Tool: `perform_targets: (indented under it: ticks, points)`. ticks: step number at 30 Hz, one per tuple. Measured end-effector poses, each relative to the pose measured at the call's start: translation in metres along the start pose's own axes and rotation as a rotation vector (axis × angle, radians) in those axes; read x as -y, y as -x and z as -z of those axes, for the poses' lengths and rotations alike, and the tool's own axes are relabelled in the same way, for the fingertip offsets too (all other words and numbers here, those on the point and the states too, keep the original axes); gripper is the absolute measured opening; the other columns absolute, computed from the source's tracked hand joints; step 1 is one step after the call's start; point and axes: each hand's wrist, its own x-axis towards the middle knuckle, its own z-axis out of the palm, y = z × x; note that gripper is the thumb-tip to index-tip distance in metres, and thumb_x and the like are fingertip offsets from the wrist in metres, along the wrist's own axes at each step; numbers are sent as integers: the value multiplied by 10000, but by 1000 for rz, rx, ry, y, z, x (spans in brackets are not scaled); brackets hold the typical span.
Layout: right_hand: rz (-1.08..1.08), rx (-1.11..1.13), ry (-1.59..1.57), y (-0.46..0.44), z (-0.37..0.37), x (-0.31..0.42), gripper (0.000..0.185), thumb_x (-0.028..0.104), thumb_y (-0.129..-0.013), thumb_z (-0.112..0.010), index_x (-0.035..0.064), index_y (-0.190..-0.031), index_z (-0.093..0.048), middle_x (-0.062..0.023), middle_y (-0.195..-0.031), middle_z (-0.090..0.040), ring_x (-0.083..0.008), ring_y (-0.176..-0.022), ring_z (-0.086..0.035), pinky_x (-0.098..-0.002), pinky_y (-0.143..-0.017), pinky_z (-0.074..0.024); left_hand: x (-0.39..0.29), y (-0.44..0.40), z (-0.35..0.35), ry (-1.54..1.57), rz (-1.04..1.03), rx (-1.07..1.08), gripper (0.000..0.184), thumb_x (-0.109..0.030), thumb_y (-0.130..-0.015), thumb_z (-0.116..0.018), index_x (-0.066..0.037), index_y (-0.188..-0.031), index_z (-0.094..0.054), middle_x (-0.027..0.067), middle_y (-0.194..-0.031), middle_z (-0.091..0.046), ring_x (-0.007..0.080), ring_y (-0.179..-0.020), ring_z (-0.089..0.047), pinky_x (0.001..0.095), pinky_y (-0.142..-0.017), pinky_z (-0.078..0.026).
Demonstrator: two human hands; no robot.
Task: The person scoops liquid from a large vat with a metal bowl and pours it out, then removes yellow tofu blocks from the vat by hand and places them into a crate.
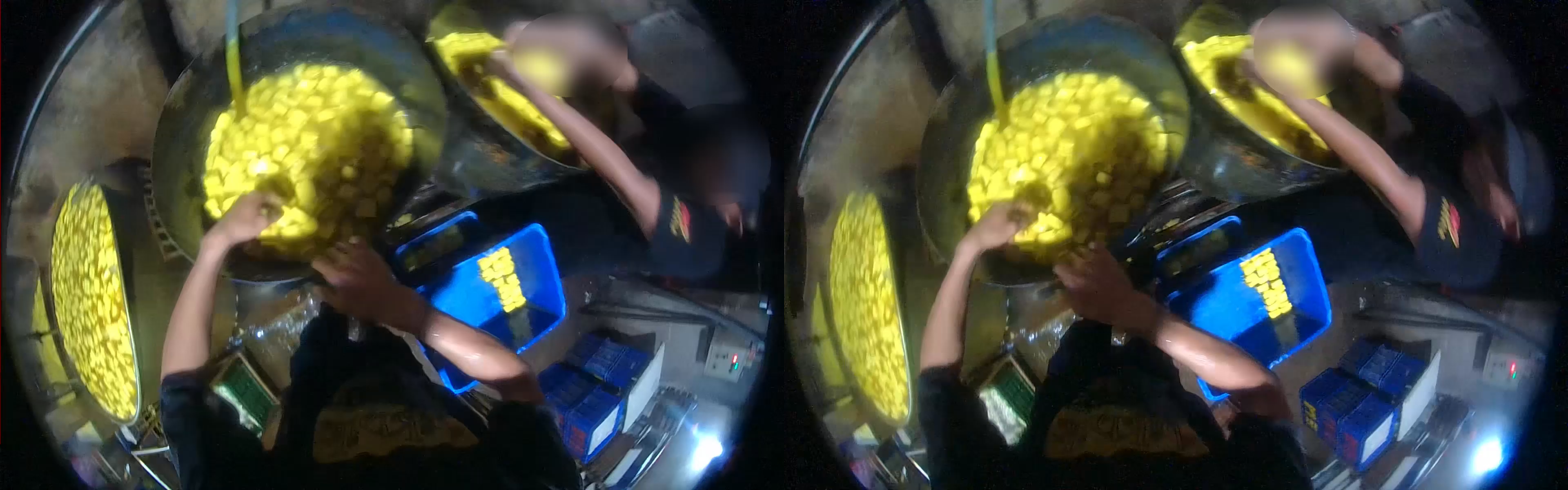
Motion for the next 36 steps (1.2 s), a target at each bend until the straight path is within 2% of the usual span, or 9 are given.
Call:
perform_targets:
  ticks: [5, 7, 9, 13, 22, 24, 30, 33, 36]
  points:
    - [-183, 554, -182, -54, 41, -27, 415, 313, -847, -590, 70, -1183, -568, -145, -1006, -631, -348, -949, -578, -466, -881, -417, 16, -74, -12, -124, -155, 29, 254, -172, -858, -608, -23, -1057, -656, 185, -1111, -636, 306, -1061, -590, 388, -950, -450]
    - [-318, 294, -169, -85, 41, -62, 214, 201, -828, -568, 29, -949, -607, -183, -940, -648, -353, -886, -623, -466, -753, -486, 62, -121, -62, -147, -472, -142, 277, -184, -868, -588, -9, -1077, -636, 198, -1159, -601, 312, -1116, -547, 407, -978, -416]
    - [-33, -56, 112, -105, 7, -131, 329, 197, -856, -563, 86, -1163, -603, -135, -993, -666, -330, -908, -620, -387, -872, -473, 95, -151, -92, -181, -780, -333, 301, -196, -877, -568, 4, -1097, -616, 212, -1206, -567, 318, -1170, -504, 427, -1007, -382]
    - [-701, 751, 264, -192, -34, -183, 293, 107, -806, -566, 72, -1084, -654, -137, -977, -676, -280, -924, -644, -359, -844, -527, 121, -162, -131, 214, -414, -123, 329, -261, -893, -517, -2, -1083, -589, 208, -1116, -576, 303, -1072, -535, 427, -949, -409]
    - [-516, 799, 265, -190, -73, -244, 250, 135, -812, -595, 62, -1039, -667, -162, -1046, -663, -307, -938, -631, -353, -878, -499, 101, -168, -81, 507, -171, 162, 368, -349, -917, -500, -19, -1059, -581, 191, -959, -625, 324, -882, -598, 440, -829, -462]
    - [-536, 823, -39, -208, -30, -248, 274, 172, -819, -595, 52, -1056, -660, -153, -1100, -653, -289, -924, -633, -350, -870, -496, 79, -184, -45, -32, -305, 77, 470, -424, -843, -614, -12, -1068, -601, 167, -972, -629, 253, -966, -591, 394, -863, -451]
    - [-743, 677, -275, -335, 17, -242, 541, 258, -880, -567, -4, -1335, -438, -212, -1356, -450, -318, -1251, -446, -430, -1075, -353, 45, -244, -22, 264, 185, -324, 570, -492, -794, -661, -6, -1085, -590, 193, -935, -618, 349, -982, -591, 517, -957, -386]
    - [-588, 610, 105, -363, -44, -262, 563, 192, -876, -554, -3, -1373, -376, -253, -1401, -380, -333, -1303, -385, -451, -1079, -339, 44, -281, -62, -171, 208, -584, 545, -448, -834, -633, 30, -1084, -558, 228, -1037, -601, 381, -1030, -573, 528, -955, -397]
    - [-475, 292, 356, -352, -128, -296, 531, 61, -840, -523, 64, -1360, -412, -236, -1401, -393, -326, -1241, -453, -460, -981, -419, 46, -300, -78, 383, 369, -425, 375, -304, -823, -633, -7, -1048, -592, 227, -938, -641, 394, -933, -614, 489, -803, -497]
